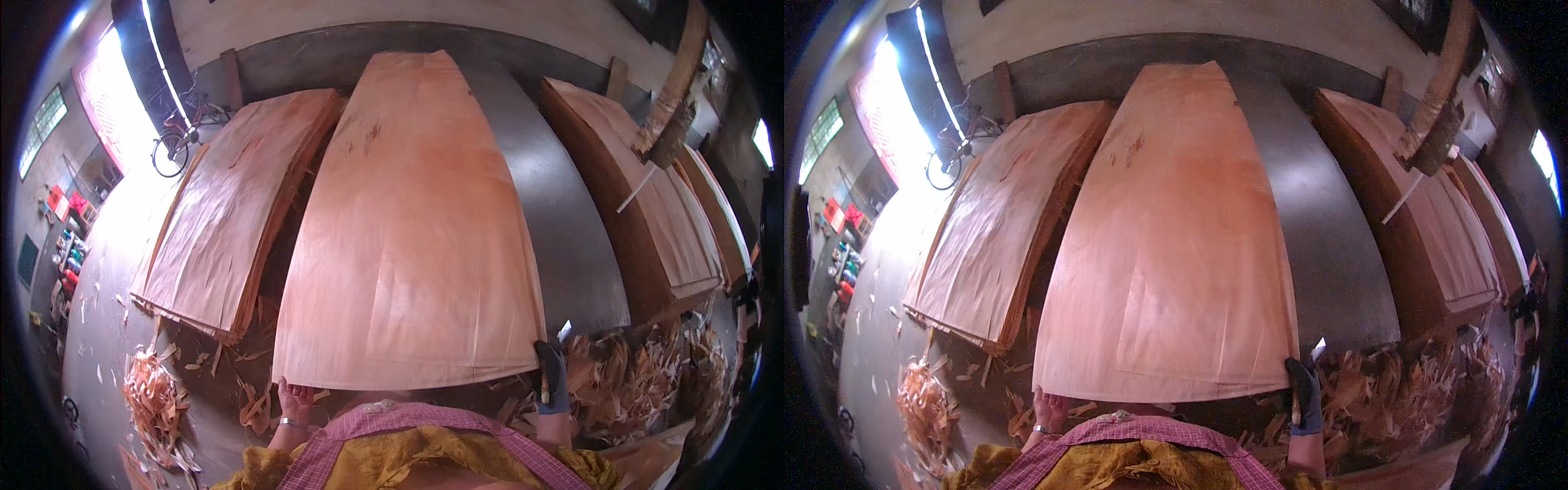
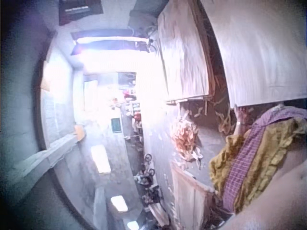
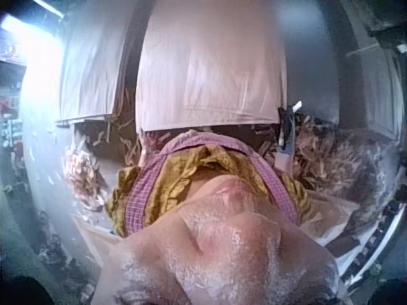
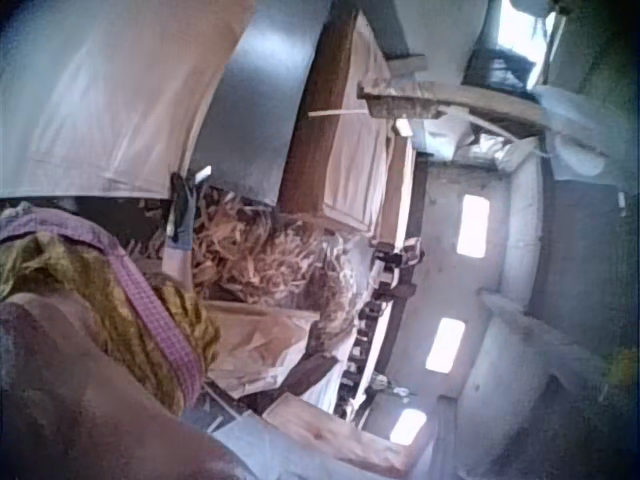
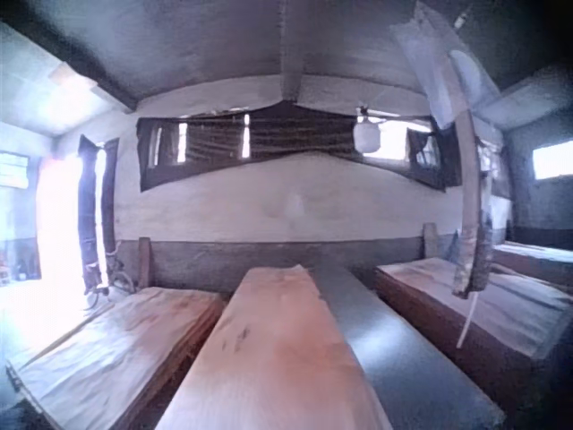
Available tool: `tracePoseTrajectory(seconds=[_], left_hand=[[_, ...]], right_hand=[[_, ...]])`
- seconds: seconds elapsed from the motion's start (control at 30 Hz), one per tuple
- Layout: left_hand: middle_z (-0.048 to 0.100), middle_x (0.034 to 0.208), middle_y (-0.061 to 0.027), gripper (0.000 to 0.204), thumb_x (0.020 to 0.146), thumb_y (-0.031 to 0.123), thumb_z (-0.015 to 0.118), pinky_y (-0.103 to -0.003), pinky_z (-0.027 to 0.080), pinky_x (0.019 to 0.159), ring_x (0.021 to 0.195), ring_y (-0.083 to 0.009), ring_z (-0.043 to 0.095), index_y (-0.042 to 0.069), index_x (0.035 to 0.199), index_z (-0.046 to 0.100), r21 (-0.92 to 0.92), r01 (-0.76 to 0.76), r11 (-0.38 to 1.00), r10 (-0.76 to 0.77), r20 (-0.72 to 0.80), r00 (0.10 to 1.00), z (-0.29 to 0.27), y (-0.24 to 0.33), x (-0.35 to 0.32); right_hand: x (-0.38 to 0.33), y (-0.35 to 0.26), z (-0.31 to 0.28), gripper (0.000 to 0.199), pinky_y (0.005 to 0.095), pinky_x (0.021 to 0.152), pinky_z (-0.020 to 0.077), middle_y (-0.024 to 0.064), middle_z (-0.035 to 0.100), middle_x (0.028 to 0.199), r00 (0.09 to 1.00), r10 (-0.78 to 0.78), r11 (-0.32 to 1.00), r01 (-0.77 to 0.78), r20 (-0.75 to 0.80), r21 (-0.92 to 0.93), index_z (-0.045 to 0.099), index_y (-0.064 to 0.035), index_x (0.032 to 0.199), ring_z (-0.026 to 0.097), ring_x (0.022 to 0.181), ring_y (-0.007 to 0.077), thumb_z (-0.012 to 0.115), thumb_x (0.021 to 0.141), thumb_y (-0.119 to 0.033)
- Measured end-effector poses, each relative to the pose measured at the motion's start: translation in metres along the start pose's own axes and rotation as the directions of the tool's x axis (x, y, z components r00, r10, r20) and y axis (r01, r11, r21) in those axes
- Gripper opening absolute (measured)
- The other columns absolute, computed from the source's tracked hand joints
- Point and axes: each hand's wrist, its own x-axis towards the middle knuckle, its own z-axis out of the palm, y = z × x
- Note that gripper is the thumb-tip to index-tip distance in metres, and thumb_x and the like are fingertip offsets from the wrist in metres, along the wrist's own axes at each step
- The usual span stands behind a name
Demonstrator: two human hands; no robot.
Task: The person handles thin sheets of wood veneer, using a knife to trim away damaged sections and applying small adhesive strips to repair or mark the material.
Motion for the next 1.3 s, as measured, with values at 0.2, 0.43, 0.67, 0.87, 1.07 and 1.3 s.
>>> tracePoseTrajectory(seconds=[0.2, 0.43, 0.67, 0.87, 1.07, 1.3], left_hand=[[0.062, 0.077, 0.0019, 0.025, 0.092, 0.036, 0.064, -0.031, 0.052, 0.061, 0.068, -0.0129, 0.058, 0.013, 0.085, 0.061, 0.204, -0.033, 0.979, -0.003, 0.173, 0.985, 0.053, -0.035, 0.027], [0.06, 0.07, 0.0052, 0.014, 0.087, 0.029, 0.072, -0.025, 0.038, 0.044, 0.054, -0.0097, 0.05, 0.019, 0.082, 0.064, 0.327, -0.152, 0.933, 0.048, 0.305, 0.951, 0.216, -0.111, 0.113], [0.05, 0.059, 0.001, 0.029, 0.084, 0.037, 0.075, -0.027, 0.034, 0.04, 0.045, -0.0124, 0.044, 0.015, 0.074, 0.059, 0.44, -0.058, 0.896, 0.019, 0.093, 0.995, 0.284, -0.184, 0.134], [0.054, 0.065, -0.0036, 0.036, 0.083, 0.042, 0.074, -0.028, 0.046, 0.044, 0.05, -0.0138, 0.049, 0.011, 0.082, 0.057, 0.388, 0.008, 0.921, -0.016, 0.018, 1.0, 0.292, -0.272, 0.049], [0.061, 0.072, -0.0071, 0.03, 0.088, 0.035, 0.071, -0.024, 0.043, 0.042, 0.052, -0.0143, 0.051, 0.007, 0.085, 0.059, 0.31, 0.058, 0.949, -0.079, 0.056, 0.995, 0.308, -0.344, 0.001], [0.058, 0.07, -0.0041, 0.02, 0.089, 0.019, 0.069, -0.03, 0.047, 0.046, 0.055, -0.0164, 0.054, 0.009, 0.081, 0.054, 0.326, -0.073, 0.943, 0.064, 0.037, 0.997, 0.337, -0.384, -0.016]], right_hand=[[0.054, 0.004, -0.059, 0.034, 0.0303, 0.078, 0.0497, 0.001, 0.063, 0.104, 0.997, -0.081, 0.987, 0.077, -0.021, -0.14, 0.066, -0.0045, 0.115, 0.06, 0.09, 0.0178, 0.071, 0.084, -0.017], [0.224, -0.047, -0.096, 0.057, 0.0305, 0.067, 0.047, 0.0008, 0.06, 0.092, 0.999, 0.025, 0.836, -0.042, -0.039, -0.547, 0.056, -0.0057, 0.13, 0.055, 0.074, 0.0149, 0.072, 0.082, -0.033], [0.307, -0.078, -0.137, 0.064, 0.0402, 0.074, 0.0514, 0.0181, 0.06, 0.119, 0.984, 0.158, 0.764, -0.177, -0.086, -0.621, 0.057, -0.003, 0.128, 0.062, 0.092, 0.0287, 0.072, 0.083, -0.046], [0.229, 0.035, -0.278, 0.033, 0.0426, 0.063, 0.0517, 0.0193, 0.068, 0.085, 0.746, -0.662, 0.125, 0.199, 0.067, -0.972, 0.064, -0.0046, 0.104, 0.065, 0.075, 0.0382, 0.066, 0.088, -0.034], [0.233, 0.045, -0.239, 0.037, 0.0436, 0.066, 0.0473, 0.0168, 0.065, 0.074, 0.897, -0.439, 0.346, 0.218, 0.048, -0.912, 0.066, 0.0008, 0.09, 0.065, 0.072, 0.0301, 0.064, 0.09, -0.036], [0.268, -0.054, -0.241, 0.032, 0.0289, 0.042, 0.037, 0.0006, 0.055, 0.057, 0.993, 0.11, 0.911, -0.114, -0.034, -0.397, 0.066, -0.0089, 0.08, 0.049, 0.045, 0.011, 0.066, 0.091, -0.039]])
